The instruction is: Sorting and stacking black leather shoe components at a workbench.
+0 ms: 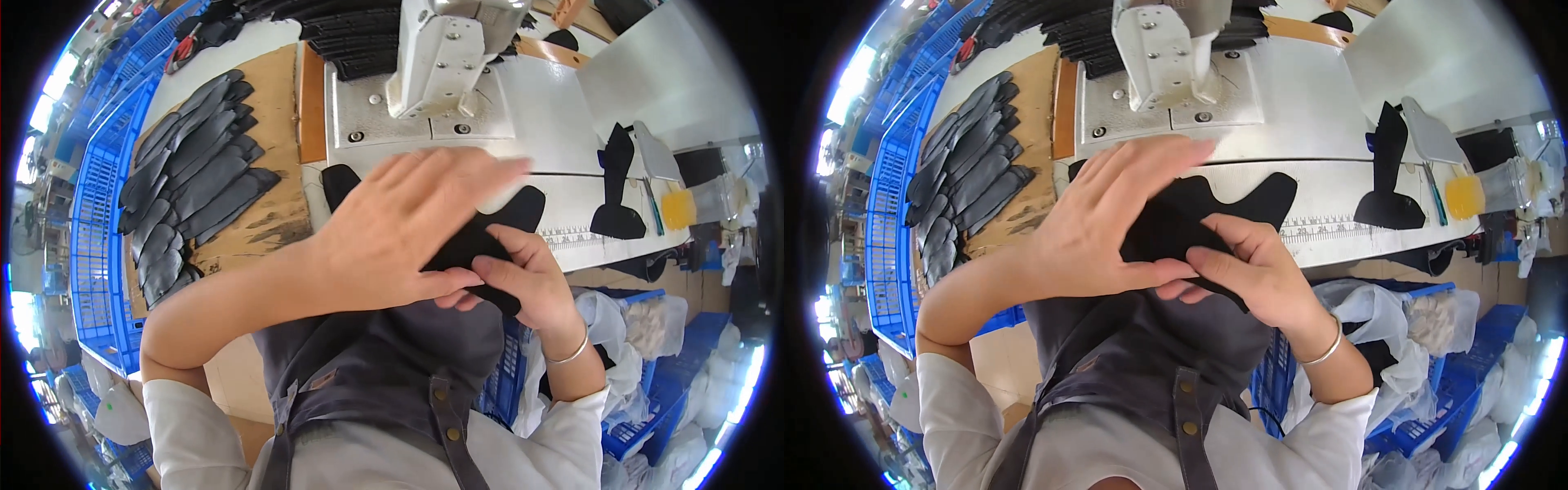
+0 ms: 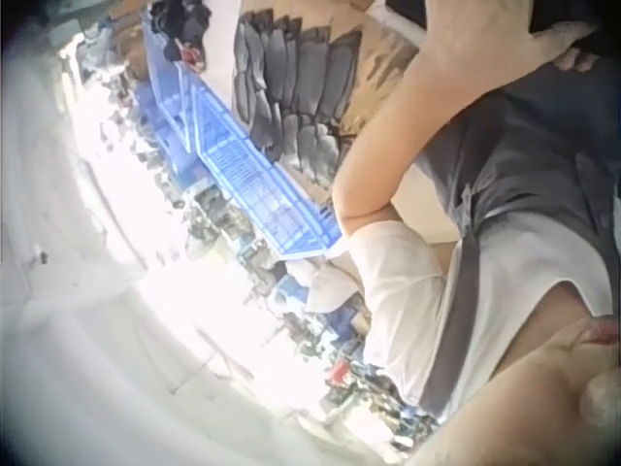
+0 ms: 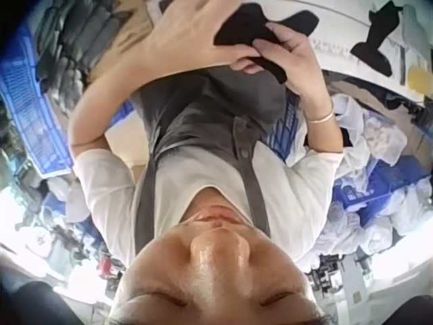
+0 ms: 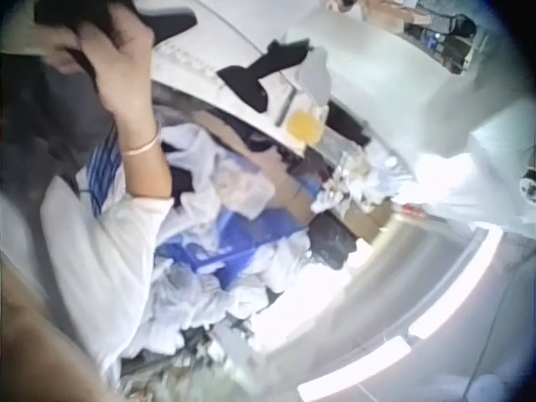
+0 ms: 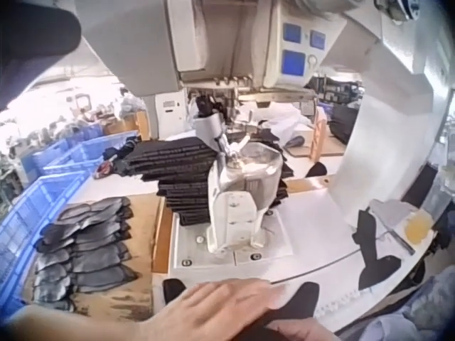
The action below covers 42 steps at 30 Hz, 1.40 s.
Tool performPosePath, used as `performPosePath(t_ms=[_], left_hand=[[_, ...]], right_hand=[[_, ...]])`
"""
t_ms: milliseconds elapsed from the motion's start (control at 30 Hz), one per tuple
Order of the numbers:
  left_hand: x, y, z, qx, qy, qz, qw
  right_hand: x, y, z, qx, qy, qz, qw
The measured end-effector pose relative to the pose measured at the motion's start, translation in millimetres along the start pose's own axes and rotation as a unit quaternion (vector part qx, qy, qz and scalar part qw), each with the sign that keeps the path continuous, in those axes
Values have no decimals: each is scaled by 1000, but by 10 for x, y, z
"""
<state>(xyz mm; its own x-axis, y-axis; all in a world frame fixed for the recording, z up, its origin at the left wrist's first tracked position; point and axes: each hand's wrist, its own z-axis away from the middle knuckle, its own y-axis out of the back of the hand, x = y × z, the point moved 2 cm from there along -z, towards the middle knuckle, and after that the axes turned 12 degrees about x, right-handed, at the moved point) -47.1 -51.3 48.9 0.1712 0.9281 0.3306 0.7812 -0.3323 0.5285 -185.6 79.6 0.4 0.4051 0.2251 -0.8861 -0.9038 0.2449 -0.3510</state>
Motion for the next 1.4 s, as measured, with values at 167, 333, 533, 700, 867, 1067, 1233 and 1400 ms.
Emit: performPosePath(t_ms=[167,333,533,700,867,1067,1233,1400], left_hand=[[-178,89,82,-300,329,150,883],[-339,143,239,-350,408,113,836],[-241,174,352,-256,324,28,911],[-221,153,461,-219,314,29,923],[-245,134,451,-254,350,59,900],[-246,77,546,-230,304,32,924],[-239,76,547,-244,307,24,920],[-239,64,548,-238,294,22,926]], right_hand=[[-149,-17,74,58,-35,185,980],[-169,65,-4,118,31,339,933],[-161,-75,-77,103,103,444,884],[-125,-108,-79,106,174,480,853],[-124,-63,-75,101,147,478,860],[-101,-86,-71,105,167,515,834],[-114,-102,-75,105,179,527,824],[-93,-80,-72,103,185,530,821]])
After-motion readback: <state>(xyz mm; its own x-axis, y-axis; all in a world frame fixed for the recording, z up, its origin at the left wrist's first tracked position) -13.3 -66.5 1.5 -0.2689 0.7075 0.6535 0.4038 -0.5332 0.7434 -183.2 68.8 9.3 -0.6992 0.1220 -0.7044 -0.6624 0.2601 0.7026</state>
